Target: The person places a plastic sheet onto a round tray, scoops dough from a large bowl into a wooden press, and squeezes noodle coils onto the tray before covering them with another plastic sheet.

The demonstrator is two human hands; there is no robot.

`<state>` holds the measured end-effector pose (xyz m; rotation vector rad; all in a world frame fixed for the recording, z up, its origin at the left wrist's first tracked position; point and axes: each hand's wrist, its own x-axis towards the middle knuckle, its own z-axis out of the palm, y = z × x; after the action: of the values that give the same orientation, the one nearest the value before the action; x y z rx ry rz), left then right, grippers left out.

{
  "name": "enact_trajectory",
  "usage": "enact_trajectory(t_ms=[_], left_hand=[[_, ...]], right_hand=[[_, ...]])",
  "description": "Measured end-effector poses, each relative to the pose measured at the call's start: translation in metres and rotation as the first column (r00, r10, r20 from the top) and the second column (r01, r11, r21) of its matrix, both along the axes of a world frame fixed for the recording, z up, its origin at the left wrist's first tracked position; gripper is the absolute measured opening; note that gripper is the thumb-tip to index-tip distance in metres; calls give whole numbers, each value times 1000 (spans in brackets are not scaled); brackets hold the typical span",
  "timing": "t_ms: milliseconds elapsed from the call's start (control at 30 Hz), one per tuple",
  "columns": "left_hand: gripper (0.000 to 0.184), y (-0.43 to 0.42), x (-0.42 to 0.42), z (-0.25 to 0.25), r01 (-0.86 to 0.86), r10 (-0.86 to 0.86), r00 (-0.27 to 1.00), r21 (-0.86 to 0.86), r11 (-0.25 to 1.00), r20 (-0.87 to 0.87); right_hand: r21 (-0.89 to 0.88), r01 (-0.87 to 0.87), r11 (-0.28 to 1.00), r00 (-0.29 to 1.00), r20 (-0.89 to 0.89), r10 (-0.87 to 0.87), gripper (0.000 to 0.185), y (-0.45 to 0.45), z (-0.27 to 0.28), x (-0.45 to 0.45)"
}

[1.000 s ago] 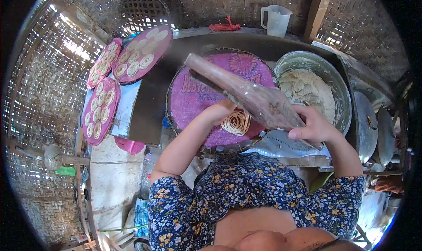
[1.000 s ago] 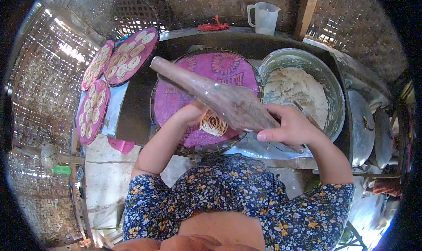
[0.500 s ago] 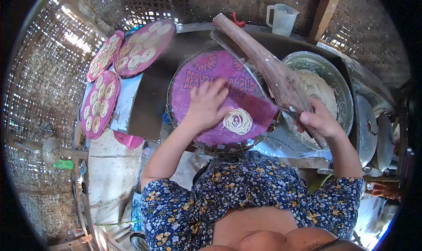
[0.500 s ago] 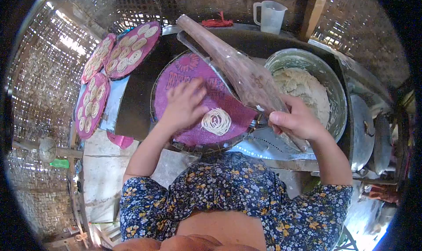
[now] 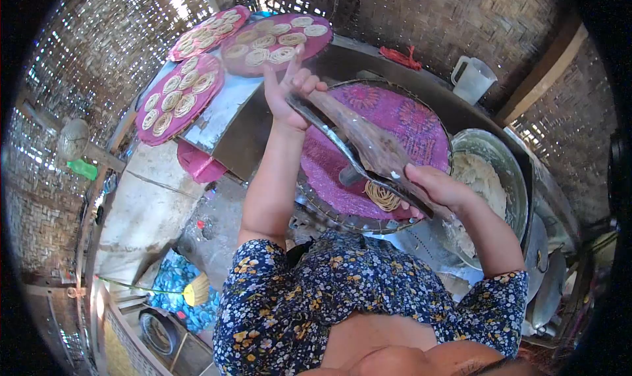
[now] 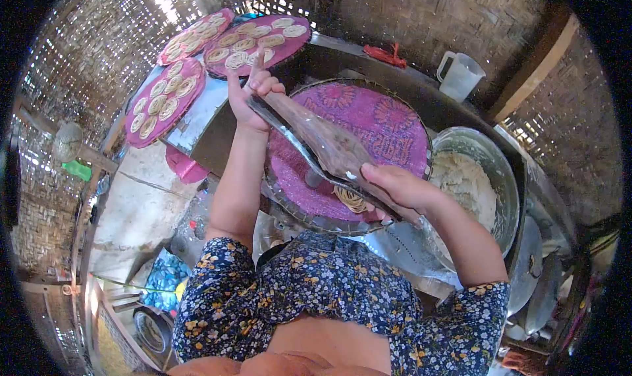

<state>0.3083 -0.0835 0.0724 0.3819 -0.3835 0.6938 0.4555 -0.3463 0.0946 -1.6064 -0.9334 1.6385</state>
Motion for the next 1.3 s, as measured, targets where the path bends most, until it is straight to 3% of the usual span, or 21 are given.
enact_trajectory(t_ms=[100, 233, 267, 433, 467, 500, 533, 633, 800, 900, 933, 1033, 1067, 1200, 1300], left_hand=[[68, 6, -10, -11, -126, 125, 989, -11, 992, -73], [65, -6, -24, -11, -156, 152, 983, -27, 987, -103], [65, -13, -25, -10, -155, 152, 984, -25, 988, -93], [61, -21, -26, 23, -218, 218, 976, -51, 975, -3], [62, -11, -31, 27, -90, 93, 987, -27, 996, 130], [62, -9, -38, 31, -85, 87, 988, -18, 996, 128], [63, -9, -45, 37, -79, 79, 989, -8, 997, 123], [66, -22, -54, 44, -108, 106, 991, 16, 994, 75], [63, -45, -42, 45, -151, 146, 985, 47, 987, 95], [64, -34, -42, 55, -147, 126, 974, 102, 984, 189], [65, -28, -47, 61, -136, 105, 969, 130, 982, 222], [69, -16, -60, 69, -162, 127, 969, 157, 974, 212], [69, -20, -66, 71, -179, 151, 972, 145, 973, 182], [66, -46, -67, 65, -189, 177, 979, 122, 974, 105], [64, -59, -60, 55, -159, 155, 987, 86, 984, 49]], right_hand=[[29, 2, 1000, 997, 72, -4, 50, 13, 2, -10], [7, -113, 994, 993, -23, 113, 47, 5, 7, -13], [-39, -72, 997, 997, 17, 73, 49, -1, 16, -13], [180, -76, 981, 933, 361, 6, 48, 0, 41, -4], [227, -98, 969, 914, 405, -3, 47, 4, 41, -8], [274, -118, 955, 894, 448, -18, 47, 8, 42, -12], [111, -106, 988, 911, 409, 52, 49, 8, 51, -16], [302, -170, 938, 920, 389, 42, 50, -1, 38, -20], [35, -61, 998, 921, 387, 43, 52, -24, 73, -11], [336, -131, 933, 867, 494, -56, 51, -13, 69, -14], [364, -161, 917, 855, 516, -55, 50, -6, 70, -17], [314, -169, 934, 854, 521, -20, 49, 4, 72, -28], [396, -197, 897, 864, 503, -33, 49, 5, 57, -23], [373, -172, 912, 916, 400, 9, 48, -13, 49, -18], [265, -127, 956, 925, 380, 17, 50, -30, 61, -18]])
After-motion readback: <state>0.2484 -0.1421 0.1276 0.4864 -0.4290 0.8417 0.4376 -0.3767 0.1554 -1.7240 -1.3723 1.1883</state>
